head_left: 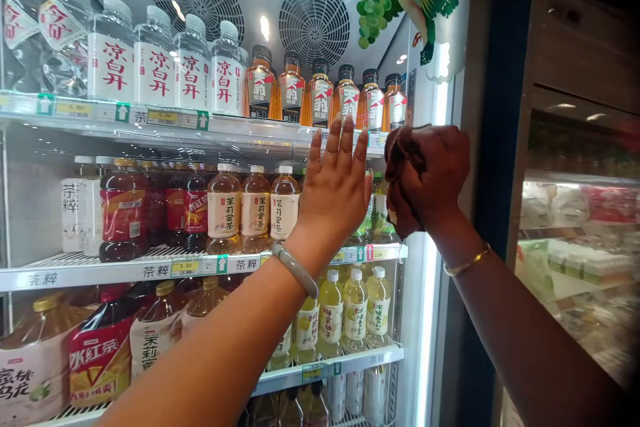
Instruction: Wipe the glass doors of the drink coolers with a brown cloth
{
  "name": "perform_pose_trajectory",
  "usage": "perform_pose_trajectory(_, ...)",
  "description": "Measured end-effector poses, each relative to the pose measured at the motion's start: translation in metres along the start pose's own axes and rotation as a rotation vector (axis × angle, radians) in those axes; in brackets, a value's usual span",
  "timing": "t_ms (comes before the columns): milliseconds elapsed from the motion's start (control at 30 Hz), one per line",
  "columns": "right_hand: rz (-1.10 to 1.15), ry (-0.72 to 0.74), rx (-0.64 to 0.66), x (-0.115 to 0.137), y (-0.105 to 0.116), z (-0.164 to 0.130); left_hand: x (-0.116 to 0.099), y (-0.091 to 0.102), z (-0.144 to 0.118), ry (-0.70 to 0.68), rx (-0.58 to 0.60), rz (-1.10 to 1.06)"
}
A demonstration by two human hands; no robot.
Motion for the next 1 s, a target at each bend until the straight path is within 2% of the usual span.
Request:
perform_pose_trajectory(67,-0.005,-0.004,0.014,0.011,0.003,-0.015,0.000,-0.001,-0.004,-0.011,0.009,0.004)
perform_pose_trajectory(133,0.021,0.062,0.068,0.029,0.003,-0.023,0.000,-0.002,-0.007,-0.024,0.002,0.007)
perform_pose_trajectory(200,0.058,0.125,0.123,0.040,0.000,-0.021,0.000,-0.003,-0.009,-0.030,-0.014,0.004)
perform_pose_trajectory(267,0.085,0.152,0.144,0.041,-0.004,-0.011,0.000,-0.003,-0.011,-0.029,-0.024,0.003)
perform_pose_trajectory(367,0.074,0.108,0.079,0.025,-0.004,0.000,0.000,-0.004,-0.015,-0.020,-0.009,0.012)
perform_pose_trajectory(433,0.038,0.024,0.005,0.018,-0.001,-0.005,0.000,-0.003,-0.018,-0.020,0.003,0.022)
perform_pose_trajectory(533,0.011,-0.051,-0.024,0.027,0.004,-0.023,0.000,-0.001,-0.024,-0.040,0.007,0.051)
perform_pose_trajectory(667,0.059,0.100,0.053,0.060,0.002,-0.030,0.001,-0.001,-0.029,-0.076,-0.010,0.086)
perform_pose_trajectory(767,0.103,0.153,0.091,0.057,-0.003,-0.016,0.002,-0.003,-0.030,-0.074,-0.036,0.078)
perform_pose_trajectory(900,0.083,0.017,0.055,0.033,-0.009,-0.003,0.002,0.000,-0.030,-0.090,-0.082,-0.012)
perform_pose_trajectory(1000,0.145,-0.076,-0.005,0.039,-0.009,-0.007,0.002,0.006,-0.033,-0.131,-0.115,-0.158)
Point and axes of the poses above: each hand's wrist, its own z-axis towards the middle knuckle, its own y-axis out of the back of the hand, x = y × z, the point moved 4 cm from there along z, towards the middle knuckle, and after that the axes turned 10 degrees about x, right-handed, at the moved point
